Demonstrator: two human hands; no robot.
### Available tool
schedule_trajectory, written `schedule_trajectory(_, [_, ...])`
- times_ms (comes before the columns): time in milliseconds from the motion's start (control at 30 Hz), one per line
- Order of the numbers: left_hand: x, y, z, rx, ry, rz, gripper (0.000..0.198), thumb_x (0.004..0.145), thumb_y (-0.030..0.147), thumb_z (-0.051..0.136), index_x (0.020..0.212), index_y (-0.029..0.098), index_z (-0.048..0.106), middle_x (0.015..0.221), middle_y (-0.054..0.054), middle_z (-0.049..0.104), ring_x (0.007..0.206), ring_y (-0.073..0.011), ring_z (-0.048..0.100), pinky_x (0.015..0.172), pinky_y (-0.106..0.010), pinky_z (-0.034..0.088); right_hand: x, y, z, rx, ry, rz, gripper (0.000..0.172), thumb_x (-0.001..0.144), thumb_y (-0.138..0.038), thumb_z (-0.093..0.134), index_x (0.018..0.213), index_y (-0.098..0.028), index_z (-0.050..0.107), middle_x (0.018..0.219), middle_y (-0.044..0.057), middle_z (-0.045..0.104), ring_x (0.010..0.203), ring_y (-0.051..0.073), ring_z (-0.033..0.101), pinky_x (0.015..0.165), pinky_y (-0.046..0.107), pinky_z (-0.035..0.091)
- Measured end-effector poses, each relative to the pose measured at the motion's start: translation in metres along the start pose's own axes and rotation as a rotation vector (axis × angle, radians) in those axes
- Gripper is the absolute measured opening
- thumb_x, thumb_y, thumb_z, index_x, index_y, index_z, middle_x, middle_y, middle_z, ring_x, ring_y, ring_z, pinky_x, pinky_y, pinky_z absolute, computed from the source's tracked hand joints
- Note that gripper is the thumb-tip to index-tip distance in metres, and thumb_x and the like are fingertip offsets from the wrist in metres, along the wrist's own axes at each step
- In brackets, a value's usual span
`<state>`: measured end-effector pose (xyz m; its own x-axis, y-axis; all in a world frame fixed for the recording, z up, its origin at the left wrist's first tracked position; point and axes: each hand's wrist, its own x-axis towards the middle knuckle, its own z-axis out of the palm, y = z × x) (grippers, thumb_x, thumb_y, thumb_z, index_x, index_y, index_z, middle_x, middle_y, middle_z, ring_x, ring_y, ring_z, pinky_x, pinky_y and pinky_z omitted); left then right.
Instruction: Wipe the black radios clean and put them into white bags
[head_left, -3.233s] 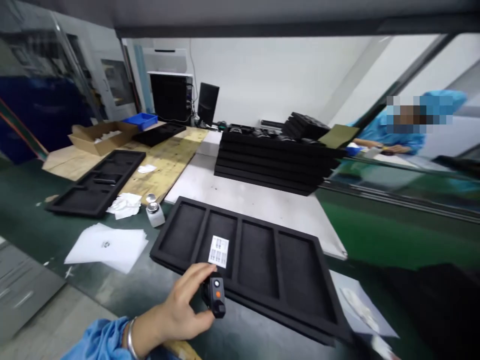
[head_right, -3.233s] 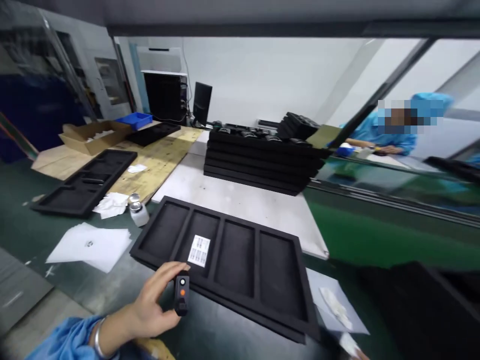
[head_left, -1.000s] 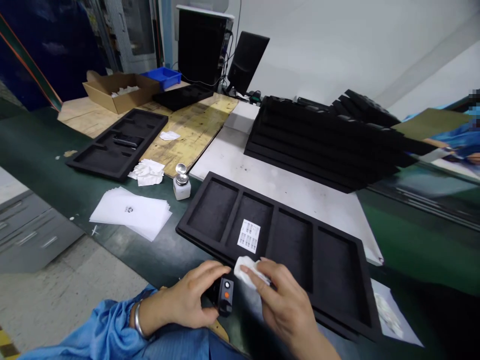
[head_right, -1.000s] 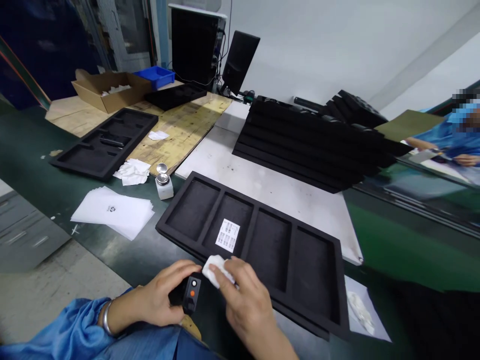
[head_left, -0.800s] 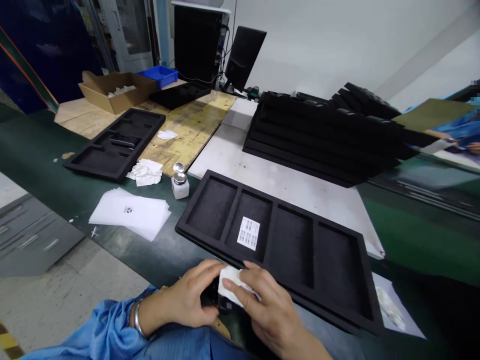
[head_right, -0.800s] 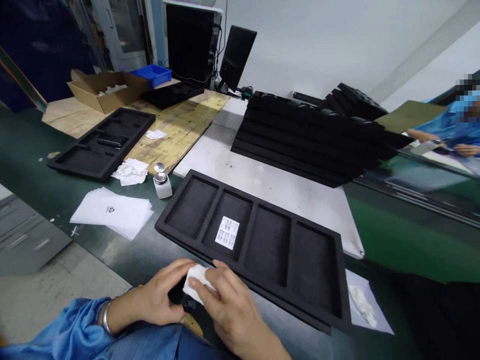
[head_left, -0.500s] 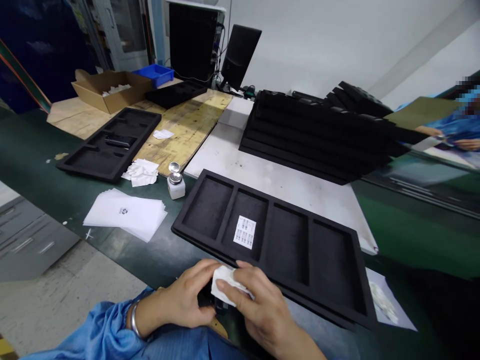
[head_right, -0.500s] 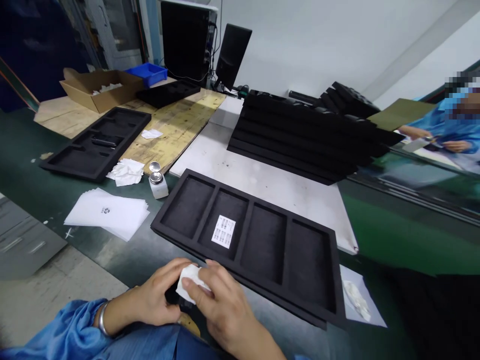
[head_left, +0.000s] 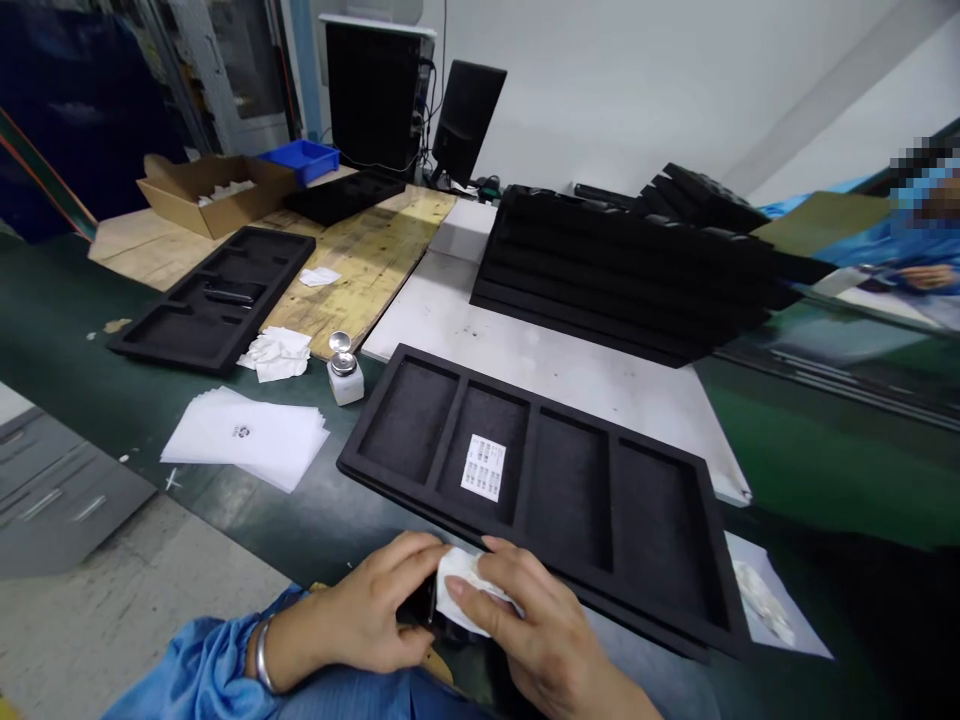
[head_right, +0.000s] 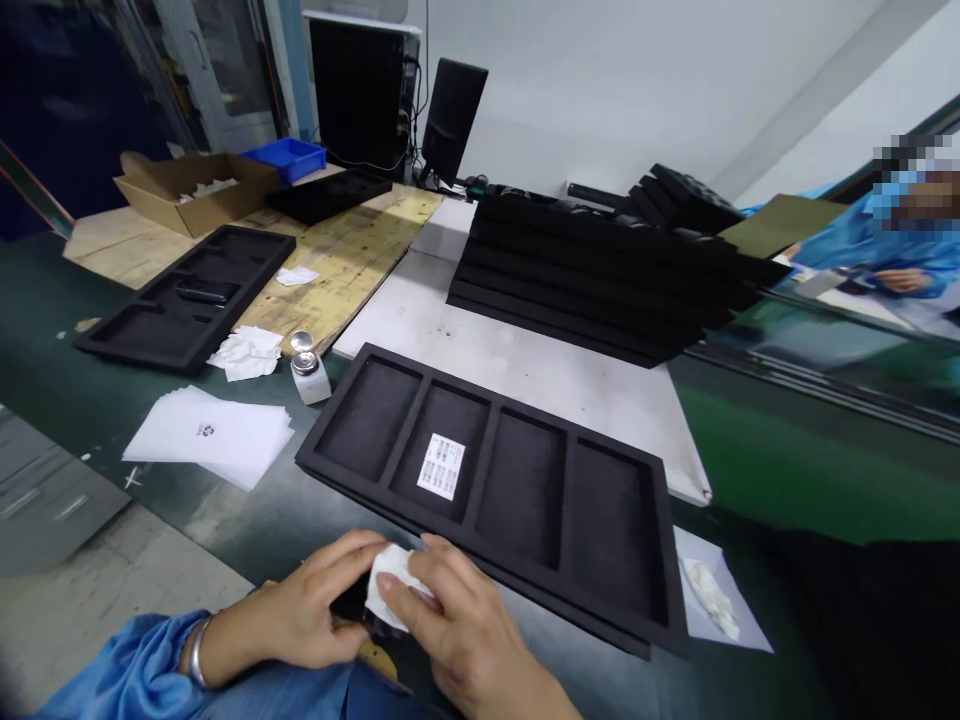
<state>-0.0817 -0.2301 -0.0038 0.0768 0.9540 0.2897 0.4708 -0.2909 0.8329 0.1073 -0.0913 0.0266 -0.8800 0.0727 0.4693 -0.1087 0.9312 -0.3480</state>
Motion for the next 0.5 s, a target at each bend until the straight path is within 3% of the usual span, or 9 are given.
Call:
schedule_trajectory(100, [0.001,0.004,-0.002,0.075,0.004,0.028,0.081,0.071,0.006,0.057,0.147,0.02,0.03,0.134,-0.015,0.048,0.124,-0.0273,0.051,0.104,-0.044,0.048,-0.027,0.011,-0.011,-0.122,0.099,0.077,0.044,0.09,-0.004,0.043,0.125,-0.022,0.063,0.101,0.008,0.062,0.099,0.02,0.061,0.089,0.039,0.057])
schedule_trajectory(200, [0.014,0.013,-0.011,0.144,0.059,0.048,0.078,0.077,0.009,0.057,0.148,0.021,0.027,0.135,-0.015,0.048,0.122,-0.0263,0.053,0.101,-0.042,0.05,-0.059,0.013,-0.023,-0.226,0.218,0.266,0.042,0.089,-0.004,0.043,0.117,-0.024,0.067,0.101,0.008,0.061,0.092,0.018,0.064,0.076,0.029,0.057])
schedule_trajectory(333, [0.064,0.023,-0.022,0.383,-0.009,0.092,0.076,0.077,0.01,0.059,0.147,0.018,0.031,0.134,-0.016,0.049,0.122,-0.03,0.05,0.103,-0.048,0.047,-0.09,0.005,-0.03,-0.32,0.36,0.522,0.035,0.092,-0.011,0.047,0.118,-0.025,0.066,0.108,0.008,0.059,0.089,0.017,0.065,0.072,0.025,0.053])
schedule_trajectory(433, [0.107,0.02,-0.022,0.531,-0.134,0.05,0.074,0.074,0.009,0.064,0.143,0.016,0.038,0.13,-0.016,0.053,0.12,-0.0318,0.052,0.102,-0.05,0.047,-0.102,0.001,-0.029,-0.311,0.443,0.559,0.034,0.093,-0.012,0.049,0.119,-0.026,0.065,0.108,0.006,0.059,0.089,0.016,0.064,0.073,0.024,0.052])
schedule_trajectory(500, [0.123,0.013,-0.023,0.565,-0.188,0.035,0.078,0.073,0.012,0.069,0.144,0.018,0.037,0.13,-0.015,0.055,0.12,-0.0315,0.053,0.102,-0.049,0.047,-0.109,0.001,-0.03,-0.311,0.452,0.569,0.033,0.093,-0.013,0.048,0.119,-0.026,0.065,0.108,0.006,0.059,0.089,0.015,0.065,0.073,0.023,0.051])
